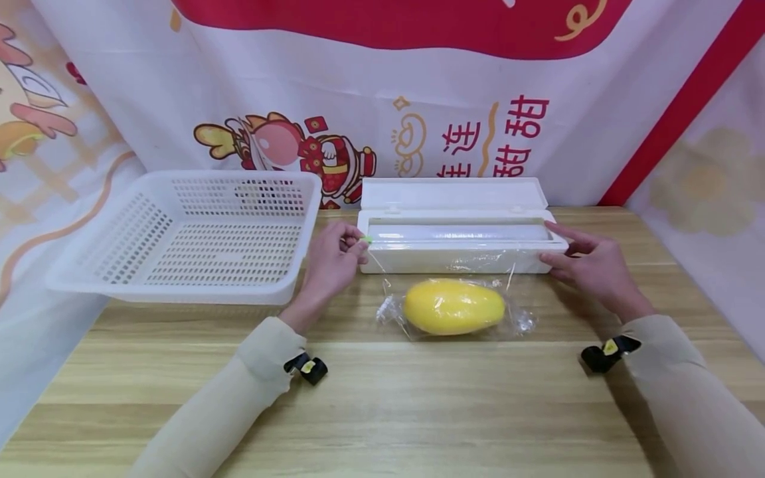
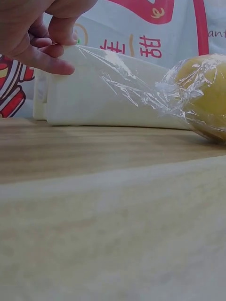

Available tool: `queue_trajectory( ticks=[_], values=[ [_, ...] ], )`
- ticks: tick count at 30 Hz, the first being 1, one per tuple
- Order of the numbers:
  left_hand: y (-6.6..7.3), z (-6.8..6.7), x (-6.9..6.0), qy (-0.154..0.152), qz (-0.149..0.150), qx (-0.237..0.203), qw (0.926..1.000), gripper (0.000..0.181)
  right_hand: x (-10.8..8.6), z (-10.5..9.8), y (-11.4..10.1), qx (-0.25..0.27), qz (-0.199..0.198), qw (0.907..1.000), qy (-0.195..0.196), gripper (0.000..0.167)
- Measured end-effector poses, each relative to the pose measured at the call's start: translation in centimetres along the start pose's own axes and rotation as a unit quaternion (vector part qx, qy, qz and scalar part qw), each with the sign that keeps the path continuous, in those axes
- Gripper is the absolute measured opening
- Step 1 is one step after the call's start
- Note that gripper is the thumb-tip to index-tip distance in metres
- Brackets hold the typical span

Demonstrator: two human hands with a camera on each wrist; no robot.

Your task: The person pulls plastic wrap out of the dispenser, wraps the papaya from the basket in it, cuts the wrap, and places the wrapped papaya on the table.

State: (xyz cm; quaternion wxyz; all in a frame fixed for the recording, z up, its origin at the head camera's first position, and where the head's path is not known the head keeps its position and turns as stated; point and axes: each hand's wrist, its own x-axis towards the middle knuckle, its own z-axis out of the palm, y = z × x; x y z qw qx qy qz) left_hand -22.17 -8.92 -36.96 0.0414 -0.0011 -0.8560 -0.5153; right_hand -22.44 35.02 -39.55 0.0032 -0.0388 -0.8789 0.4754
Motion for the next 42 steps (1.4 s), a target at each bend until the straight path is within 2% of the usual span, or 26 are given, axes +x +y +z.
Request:
queue_trajectory(
  ticks=[9,17,21,25,28,32,36,38,42],
  values=[
    [0.3,-0.5,0.1,-0.011,-0.013,0.011,0.9998,0.018,-0.1,0.0,-0.2,0.007,-0.002,0.9999,-0.012,0.075],
    [0.2,-0.5,-0.4,-0.012,-0.018,0.025,0.9995,0.028,-0.6,-0.2,-0.5,0.022,0.021,0.9985,-0.046,0.08],
    [0.3,0.0,-1.2,-0.005,-0.044,0.023,0.9988,0.032,-1.2,-0.1,-0.6,0.038,0.041,0.9977,-0.04,0.088],
    [0.4,0.4,-1.9,0.002,-0.065,0.017,0.9977,0.028,-2.3,0.2,-0.7,0.063,0.071,0.9954,-0.012,0.067],
    [0.4,0.5,-2.2,0.0,-0.073,0.027,0.997,0.028,-2.8,0.4,-0.9,0.065,0.1,0.9926,-0.024,0.059],
    [0.3,0.6,-2.4,-0.015,-0.1,0.021,0.9947,0.03,-3.1,1.0,-1.7,0.087,0.126,0.9871,-0.047,0.069],
    [0.3,1.0,-2.3,-0.019,-0.127,-0.027,0.9913,0.031,-3.2,1.7,-2.6,0.091,0.133,0.9863,-0.034,0.078],
    [0.3,1.3,-2.2,-0.012,-0.123,-0.047,0.9912,0.029,-3.3,1.9,-2.8,0.094,0.134,0.9863,-0.02,0.071],
    [0.6,1.8,-2.2,0.005,-0.101,-0.06,0.9931,0.022,-3.4,2.3,-3.0,0.125,0.127,0.9841,0.005,0.028]
  ],
)
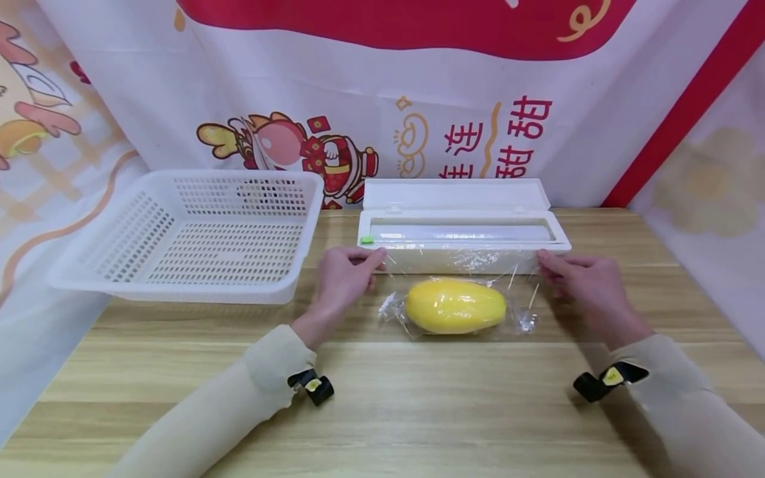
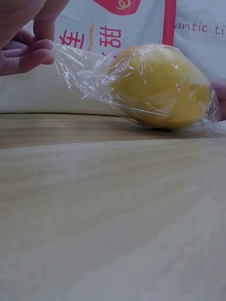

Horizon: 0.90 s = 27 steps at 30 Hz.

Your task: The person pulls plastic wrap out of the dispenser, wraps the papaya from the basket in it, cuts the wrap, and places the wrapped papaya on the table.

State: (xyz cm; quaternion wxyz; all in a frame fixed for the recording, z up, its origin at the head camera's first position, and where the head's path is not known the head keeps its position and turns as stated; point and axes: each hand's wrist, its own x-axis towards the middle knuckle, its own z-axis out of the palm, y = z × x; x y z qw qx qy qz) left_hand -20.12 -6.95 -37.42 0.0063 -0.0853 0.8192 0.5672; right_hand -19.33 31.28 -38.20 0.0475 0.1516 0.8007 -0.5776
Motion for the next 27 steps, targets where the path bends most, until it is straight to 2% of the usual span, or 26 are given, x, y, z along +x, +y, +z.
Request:
queue_trajectory(
  ticks=[2,4,8,12,15,19,24,27],
  values=[
    [0.1,0.1,-0.1,0.004,0.006,-0.002,1.0,0.019,0.0,0.1,0.0,0.02,-0.006,0.9998,0.007,0.011],
    [0.2,0.1,-0.2,0.004,0.007,-0.006,0.9999,0.017,-0.1,0.1,-0.1,0.036,-0.014,0.9992,0.007,0.006],
    [0.3,-0.1,-0.5,0.001,0.016,-0.021,0.9997,0.014,-0.4,0.1,-0.3,0.043,-0.018,0.9989,0.0,0.012],
    [0.1,-0.4,-0.7,-0.003,0.039,-0.027,0.9989,0.016,-0.6,-0.1,-0.1,0.087,-0.031,0.9956,-0.013,0.022],
    [0.0,-0.6,-0.8,-0.007,0.052,-0.033,0.9981,0.017,-0.7,-0.3,0.1,0.127,-0.048,0.9904,-0.027,0.024],
    [-0.2,-0.8,-0.8,-0.023,0.058,-0.053,0.9967,0.017,-0.8,-0.4,0.4,0.158,-0.069,0.984,-0.046,0.023],
    [-0.3,-1.0,-0.9,-0.061,0.057,-0.084,0.9929,0.019,-1.1,-0.4,0.4,0.195,-0.075,0.9761,-0.059,0.022],
    [-0.2,-1.2,-0.9,-0.083,0.059,-0.103,0.9895,0.019,-1.2,-0.3,0.6,0.227,-0.084,0.9678,-0.068,0.022]
  ],
)
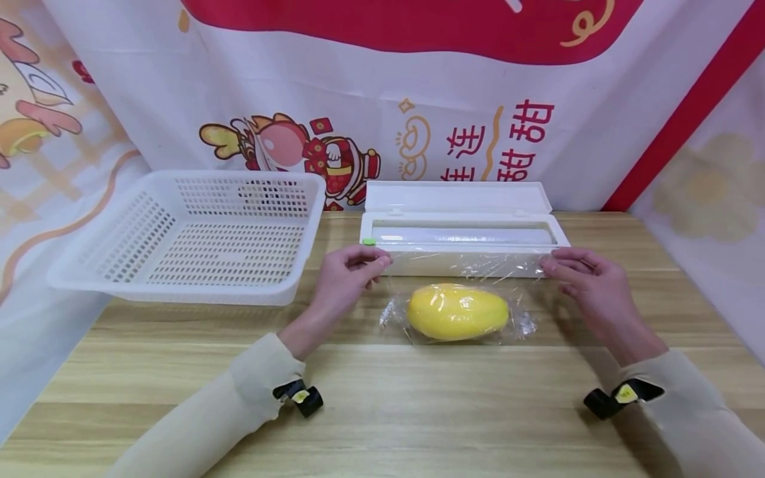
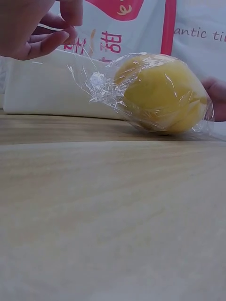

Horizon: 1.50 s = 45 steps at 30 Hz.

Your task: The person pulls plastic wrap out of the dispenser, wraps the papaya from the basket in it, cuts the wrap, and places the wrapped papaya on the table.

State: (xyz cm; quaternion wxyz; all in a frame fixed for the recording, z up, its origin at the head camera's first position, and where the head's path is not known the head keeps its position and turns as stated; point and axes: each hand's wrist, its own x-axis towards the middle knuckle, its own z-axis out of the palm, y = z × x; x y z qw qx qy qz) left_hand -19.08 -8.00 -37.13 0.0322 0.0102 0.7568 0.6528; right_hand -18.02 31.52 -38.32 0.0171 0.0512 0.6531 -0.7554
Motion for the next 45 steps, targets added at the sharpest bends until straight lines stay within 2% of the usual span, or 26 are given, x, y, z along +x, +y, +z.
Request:
queue_trajectory(
  ticks=[5,9,12,16,21,27,37,45],
  values=[
    [0.0,-0.1,0.0,-0.027,0.002,-0.027,0.9993,0.018,-0.2,-0.1,0.2,0.033,-0.027,0.9986,-0.03,0.025],
    [-0.1,-0.1,0.0,-0.046,0.007,-0.057,0.9973,0.021,-0.4,-0.3,0.3,0.05,-0.024,0.9974,-0.046,0.021],
    [-0.2,0.0,0.0,-0.058,-0.001,-0.091,0.9942,0.024,-0.5,-0.5,0.3,0.056,-0.019,0.9966,-0.057,0.018],
    [-0.1,0.2,-0.1,-0.059,-0.021,-0.119,0.991,0.025,-0.7,-0.8,0.6,0.062,-0.026,0.9944,-0.081,0.019],
    [0.0,0.4,-0.1,-0.053,-0.03,-0.125,0.9902,0.024,-0.9,-1.0,0.8,0.075,-0.046,0.9905,-0.106,0.02],
    [0.0,0.4,0.0,-0.06,-0.029,-0.128,0.9896,0.025,-1.3,-1.1,0.8,0.094,-0.068,0.9851,-0.127,0.025],
    [0.1,0.4,-0.1,-0.064,-0.022,-0.09,0.9937,0.035,-1.6,-1.7,1.1,0.066,-0.061,0.9837,-0.155,0.03],
    [0.2,0.1,-0.5,-0.089,0.013,-0.041,0.9951,0.031,-1.9,-1.8,1.4,0.076,-0.101,0.9695,-0.21,0.039]
  ],
)
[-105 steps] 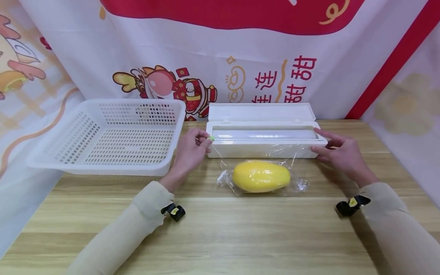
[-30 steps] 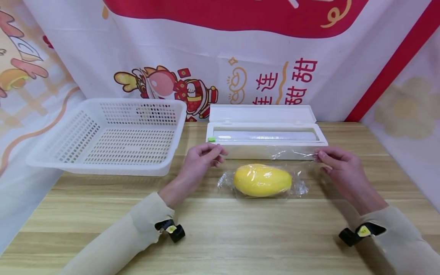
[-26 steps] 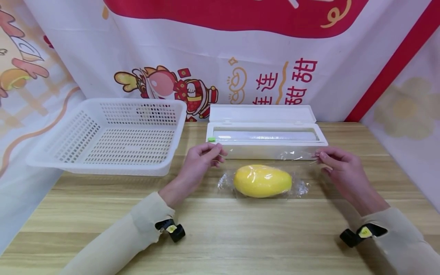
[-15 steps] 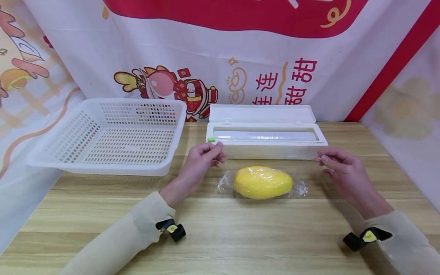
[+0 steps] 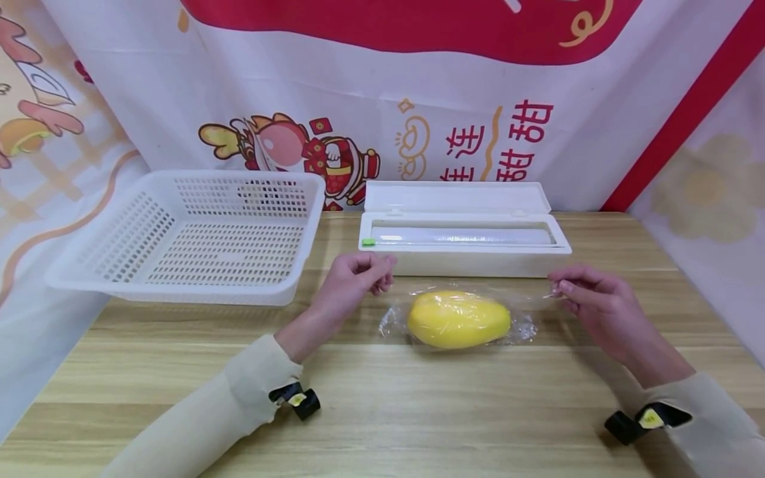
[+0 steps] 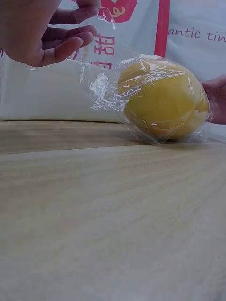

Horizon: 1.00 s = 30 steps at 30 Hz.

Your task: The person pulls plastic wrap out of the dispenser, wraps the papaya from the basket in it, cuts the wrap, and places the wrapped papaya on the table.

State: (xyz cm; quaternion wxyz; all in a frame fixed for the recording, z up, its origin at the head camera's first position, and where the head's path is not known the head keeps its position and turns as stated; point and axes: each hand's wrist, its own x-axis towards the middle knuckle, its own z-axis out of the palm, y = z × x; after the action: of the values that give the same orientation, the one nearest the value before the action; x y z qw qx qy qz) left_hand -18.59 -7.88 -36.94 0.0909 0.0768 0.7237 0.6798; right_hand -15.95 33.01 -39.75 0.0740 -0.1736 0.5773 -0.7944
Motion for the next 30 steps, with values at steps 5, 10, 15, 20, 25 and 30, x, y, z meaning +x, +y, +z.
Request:
queue_trajectory(
  ticks=[5,10,15,20,25,30],
  values=[
    [0.1,-0.4,-0.5,-0.048,0.02,0.064,0.9966,0.029,-0.4,-0.3,-0.2,-0.089,0.022,0.9957,-0.017,0.036],
    [0.3,-0.8,-0.8,-0.097,0.026,0.166,0.9809,0.029,-0.5,0.0,-0.6,-0.261,0.096,0.9605,-0.011,0.02],
    [0.2,-0.7,-0.7,-0.128,0.03,0.226,0.9652,0.029,-0.2,0.6,-0.5,-0.388,0.144,0.9101,-0.021,0.019],
    [0.0,-0.4,-0.4,-0.149,0.032,0.241,0.9586,0.018,0.2,1.1,-0.4,-0.422,0.17,0.8895,-0.048,0.018],
    [0.0,-0.1,-0.2,-0.153,0.019,0.25,0.9559,0.013,0.7,1.4,-0.4,-0.439,0.203,0.8727,-0.066,0.019],
    [0.0,0.0,-0.2,-0.151,0.007,0.26,0.9537,0.012,1.1,1.8,-0.4,-0.462,0.211,0.8584,-0.068,0.017]
  ],
)
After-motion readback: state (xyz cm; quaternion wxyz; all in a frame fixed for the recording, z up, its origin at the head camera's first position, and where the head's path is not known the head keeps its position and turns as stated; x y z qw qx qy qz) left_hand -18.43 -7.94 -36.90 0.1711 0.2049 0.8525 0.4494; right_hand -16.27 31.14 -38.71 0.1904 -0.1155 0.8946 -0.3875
